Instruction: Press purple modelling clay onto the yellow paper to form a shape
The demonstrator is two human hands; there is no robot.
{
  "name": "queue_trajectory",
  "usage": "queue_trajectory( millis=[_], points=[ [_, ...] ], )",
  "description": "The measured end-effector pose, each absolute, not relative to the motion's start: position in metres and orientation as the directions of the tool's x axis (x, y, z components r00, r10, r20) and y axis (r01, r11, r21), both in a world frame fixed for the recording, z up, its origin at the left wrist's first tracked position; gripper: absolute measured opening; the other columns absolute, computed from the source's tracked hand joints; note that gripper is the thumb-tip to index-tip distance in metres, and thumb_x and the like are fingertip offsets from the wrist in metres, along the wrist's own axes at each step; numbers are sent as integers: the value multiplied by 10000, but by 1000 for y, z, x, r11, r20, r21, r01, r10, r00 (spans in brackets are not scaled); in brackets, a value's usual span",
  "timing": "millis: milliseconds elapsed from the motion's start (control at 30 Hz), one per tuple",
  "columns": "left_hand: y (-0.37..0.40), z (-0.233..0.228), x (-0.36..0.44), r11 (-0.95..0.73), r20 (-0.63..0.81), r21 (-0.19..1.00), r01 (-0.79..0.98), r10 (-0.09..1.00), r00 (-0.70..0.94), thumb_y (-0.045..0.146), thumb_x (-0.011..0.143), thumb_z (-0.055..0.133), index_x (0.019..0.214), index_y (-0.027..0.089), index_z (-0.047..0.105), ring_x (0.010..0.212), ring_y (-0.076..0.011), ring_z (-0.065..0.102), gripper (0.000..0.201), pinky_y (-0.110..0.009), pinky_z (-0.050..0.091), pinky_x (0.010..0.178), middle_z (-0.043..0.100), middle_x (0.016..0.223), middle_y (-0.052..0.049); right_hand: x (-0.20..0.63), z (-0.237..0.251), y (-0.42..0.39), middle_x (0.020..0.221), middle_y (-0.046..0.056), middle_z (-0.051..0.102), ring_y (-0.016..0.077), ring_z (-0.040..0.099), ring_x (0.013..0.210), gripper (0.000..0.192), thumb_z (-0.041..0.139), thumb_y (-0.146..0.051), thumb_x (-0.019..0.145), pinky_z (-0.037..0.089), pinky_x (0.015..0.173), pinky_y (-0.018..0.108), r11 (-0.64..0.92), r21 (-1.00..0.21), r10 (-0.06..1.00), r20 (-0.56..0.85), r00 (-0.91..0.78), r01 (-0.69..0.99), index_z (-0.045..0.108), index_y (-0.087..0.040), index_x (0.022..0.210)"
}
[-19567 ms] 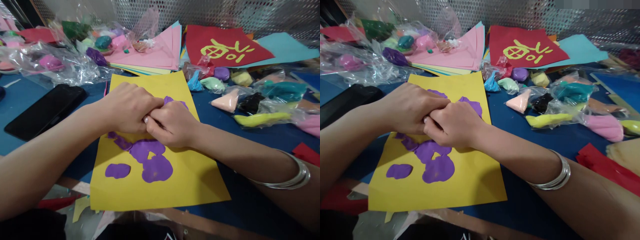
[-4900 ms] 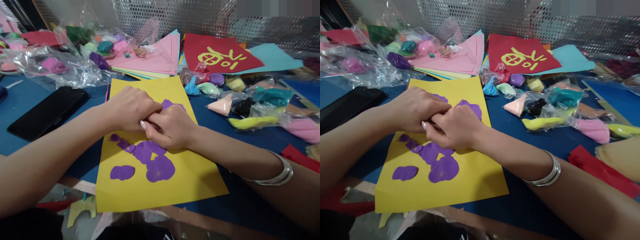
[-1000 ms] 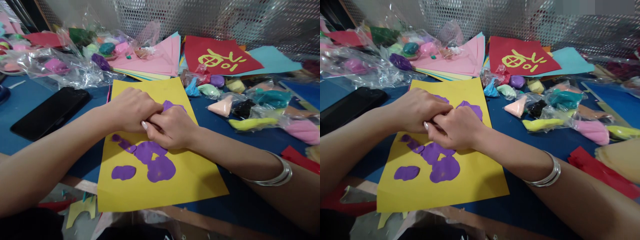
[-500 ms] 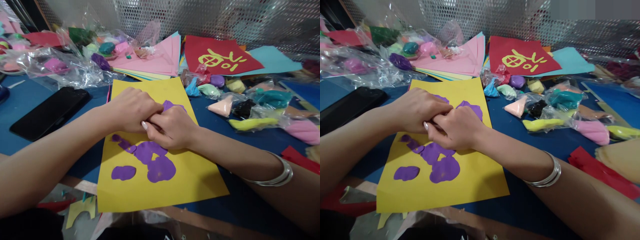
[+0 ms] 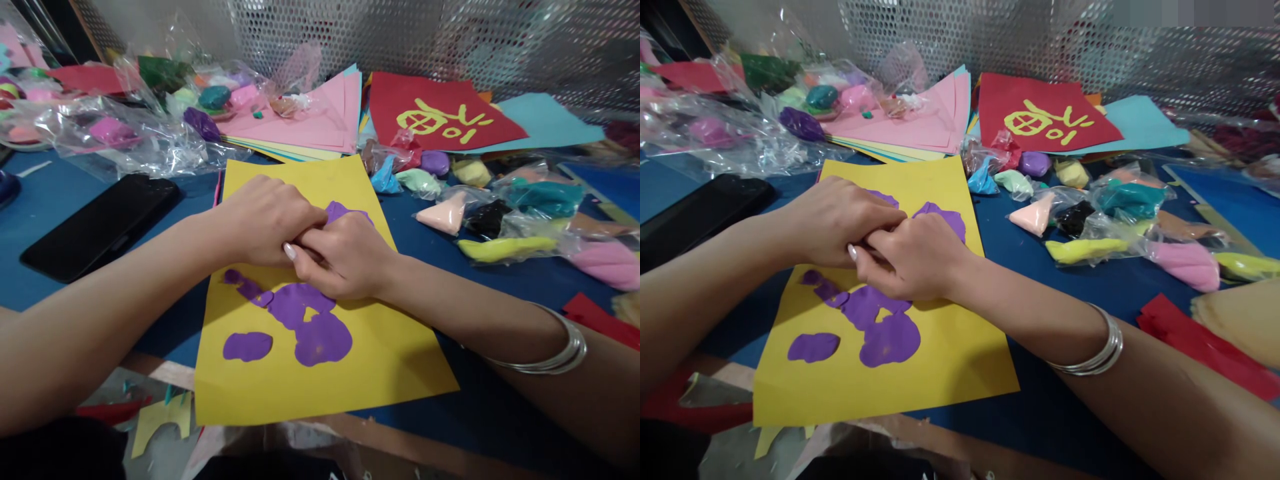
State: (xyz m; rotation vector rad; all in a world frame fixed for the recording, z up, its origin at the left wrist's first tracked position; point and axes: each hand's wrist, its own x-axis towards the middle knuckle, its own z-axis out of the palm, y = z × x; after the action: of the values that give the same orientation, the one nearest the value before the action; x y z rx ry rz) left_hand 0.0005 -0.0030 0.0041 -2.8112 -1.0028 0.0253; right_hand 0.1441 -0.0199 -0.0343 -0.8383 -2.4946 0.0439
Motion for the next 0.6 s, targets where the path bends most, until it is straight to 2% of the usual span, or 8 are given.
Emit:
queue_trajectory(
  millis=[600],
  points=[
    [-3,5,1,-760,33,-146,633,635,771,329,625,440,572,179,448,408,-83,357,159,-259,136,442,488,487,-9,144,-35,-19,432,-3,417,73,258,417,460,285,-370,804,120,473,257,814,-174,564,462,-684,554,594,-149,546]
  ],
)
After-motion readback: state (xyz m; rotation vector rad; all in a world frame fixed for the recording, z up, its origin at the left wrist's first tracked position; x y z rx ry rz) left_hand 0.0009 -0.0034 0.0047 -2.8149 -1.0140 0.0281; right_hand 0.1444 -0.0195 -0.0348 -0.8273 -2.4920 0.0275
